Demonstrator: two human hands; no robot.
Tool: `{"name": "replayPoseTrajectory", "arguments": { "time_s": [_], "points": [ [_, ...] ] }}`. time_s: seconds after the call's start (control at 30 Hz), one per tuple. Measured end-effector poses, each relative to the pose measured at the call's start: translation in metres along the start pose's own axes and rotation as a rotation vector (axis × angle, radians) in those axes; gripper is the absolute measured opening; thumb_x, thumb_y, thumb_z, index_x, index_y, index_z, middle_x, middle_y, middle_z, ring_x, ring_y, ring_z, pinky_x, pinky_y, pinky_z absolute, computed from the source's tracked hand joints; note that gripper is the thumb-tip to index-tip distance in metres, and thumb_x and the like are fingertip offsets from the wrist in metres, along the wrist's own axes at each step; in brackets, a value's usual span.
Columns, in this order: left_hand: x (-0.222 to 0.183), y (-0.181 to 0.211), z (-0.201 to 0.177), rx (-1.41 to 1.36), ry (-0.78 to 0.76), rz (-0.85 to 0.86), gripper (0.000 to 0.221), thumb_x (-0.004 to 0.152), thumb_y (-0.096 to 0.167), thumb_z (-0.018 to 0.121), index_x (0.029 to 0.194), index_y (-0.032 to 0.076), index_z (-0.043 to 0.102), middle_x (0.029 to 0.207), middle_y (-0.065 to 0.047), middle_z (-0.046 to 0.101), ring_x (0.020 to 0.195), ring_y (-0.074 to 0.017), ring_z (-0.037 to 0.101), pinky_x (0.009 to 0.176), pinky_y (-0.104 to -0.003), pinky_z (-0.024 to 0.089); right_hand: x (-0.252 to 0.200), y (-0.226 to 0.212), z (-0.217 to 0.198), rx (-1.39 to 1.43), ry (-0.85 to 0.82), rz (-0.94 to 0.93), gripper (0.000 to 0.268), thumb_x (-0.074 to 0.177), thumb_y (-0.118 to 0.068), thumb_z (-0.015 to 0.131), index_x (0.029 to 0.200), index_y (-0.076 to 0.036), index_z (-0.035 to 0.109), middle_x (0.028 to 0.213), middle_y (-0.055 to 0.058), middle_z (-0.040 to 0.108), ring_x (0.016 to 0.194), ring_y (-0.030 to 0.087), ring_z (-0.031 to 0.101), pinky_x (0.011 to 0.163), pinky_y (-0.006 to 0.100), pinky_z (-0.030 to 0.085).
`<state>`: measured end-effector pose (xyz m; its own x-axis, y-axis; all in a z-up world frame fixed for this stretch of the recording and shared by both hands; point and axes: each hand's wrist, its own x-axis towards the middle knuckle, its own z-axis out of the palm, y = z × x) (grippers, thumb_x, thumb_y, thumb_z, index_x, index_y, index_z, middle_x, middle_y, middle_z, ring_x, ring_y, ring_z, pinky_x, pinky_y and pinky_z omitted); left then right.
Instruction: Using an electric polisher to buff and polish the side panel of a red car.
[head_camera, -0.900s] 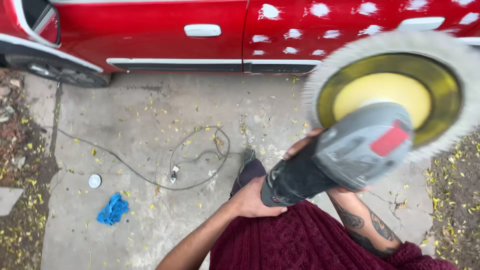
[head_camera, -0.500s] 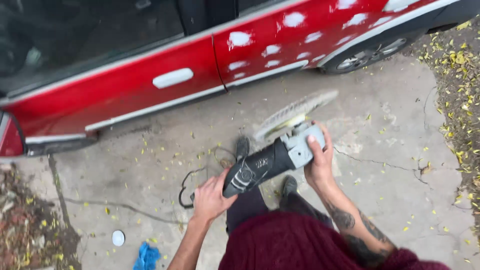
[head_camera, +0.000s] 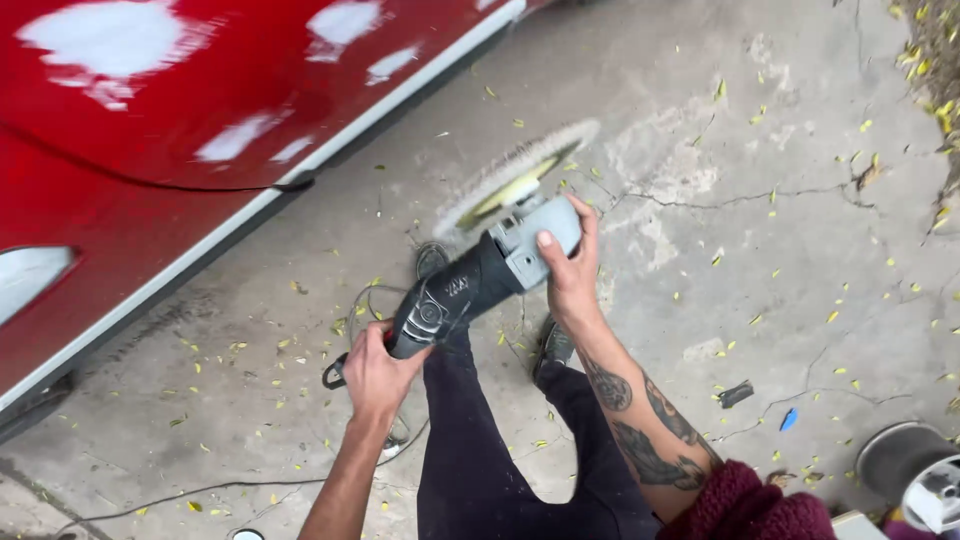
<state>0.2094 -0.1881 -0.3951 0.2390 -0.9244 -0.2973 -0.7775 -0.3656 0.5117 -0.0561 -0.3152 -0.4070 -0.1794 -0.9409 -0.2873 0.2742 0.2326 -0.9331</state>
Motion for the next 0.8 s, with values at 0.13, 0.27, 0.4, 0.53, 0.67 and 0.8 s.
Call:
{"name": "replayPoseTrajectory", "arguments": {
  "time_s": [0.13, 0.27, 0.4, 0.53, 0.67, 0.8],
  "points": [
    [0.083, -0.030, 0.085, 0.210, 0.060, 0.133, 0.055, 0.067, 0.044, 0.093, 0.099, 0.007, 0.067, 0.087, -0.009, 0.074, 0.078, -0.0313, 0.072, 0.073, -0.045, 0.057, 0.070, 0.096, -0.019, -0.030, 0.162, 0.113, 0.072, 0.085, -0.033, 0.080, 0.142, -0.009, 0.045, 0.127, 0.009, 0.053, 0.116, 0.020, 0.055, 0.099, 0.037, 0.051],
    [0.178, -0.083, 0.192, 0.298, 0.141, 0.324, 0.052, 0.069, 0.042, 0.092, 0.098, 0.009, 0.065, 0.087, -0.008, 0.074, 0.075, -0.0291, 0.073, 0.066, -0.044, 0.057, 0.150, 0.239, -0.036, 0.115, 0.358, 0.081, 0.065, 0.087, -0.034, 0.080, 0.139, -0.006, 0.052, 0.126, 0.012, 0.059, 0.117, 0.020, 0.058, 0.102, 0.035, 0.050],
    [0.246, -0.119, 0.276, 0.438, 0.027, 0.176, 0.060, 0.065, 0.050, 0.095, 0.094, 0.008, 0.064, 0.077, -0.010, 0.072, 0.066, -0.0331, 0.070, 0.061, -0.047, 0.054, 0.204, 0.336, -0.040, 0.281, 0.449, -0.027, 0.058, 0.091, -0.025, 0.078, 0.138, 0.000, 0.056, 0.123, 0.013, 0.062, 0.112, 0.021, 0.061, 0.100, 0.035, 0.051],
    [0.261, -0.152, 0.334, 0.278, 0.022, 0.085, 0.066, 0.058, 0.052, 0.096, 0.091, 0.006, 0.062, 0.075, -0.011, 0.071, 0.067, -0.0320, 0.069, 0.064, -0.045, 0.054, 0.251, 0.386, -0.051, 0.392, 0.384, -0.145, 0.057, 0.088, -0.018, 0.076, 0.137, 0.003, 0.057, 0.118, 0.014, 0.065, 0.105, 0.021, 0.067, 0.096, 0.035, 0.056],
    [0.254, -0.175, 0.344, -0.012, -0.017, 0.124, 0.065, 0.067, 0.045, 0.092, 0.107, 0.002, 0.064, 0.086, -0.011, 0.073, 0.074, -0.0234, 0.070, 0.071, -0.040, 0.057, 0.272, 0.403, -0.047, 0.591, 0.297, -0.153, 0.058, 0.087, -0.013, 0.075, 0.138, 0.006, 0.058, 0.112, 0.016, 0.068, 0.093, 0.022, 0.069, 0.086, 0.035, 0.058],
    [0.236, -0.177, 0.312, -0.320, -0.191, 0.057, 0.049, 0.095, 0.026, 0.070, 0.137, 0.003, 0.065, 0.116, -0.011, 0.078, 0.104, -0.0124, 0.071, 0.094, -0.033, 0.055, 0.281, 0.375, -0.039, 0.759, 0.175, -0.143, 0.058, 0.083, -0.012, 0.075, 0.136, 0.005, 0.058, 0.110, 0.017, 0.068, 0.090, 0.024, 0.071, 0.082, 0.037, 0.061]
  ]
}}
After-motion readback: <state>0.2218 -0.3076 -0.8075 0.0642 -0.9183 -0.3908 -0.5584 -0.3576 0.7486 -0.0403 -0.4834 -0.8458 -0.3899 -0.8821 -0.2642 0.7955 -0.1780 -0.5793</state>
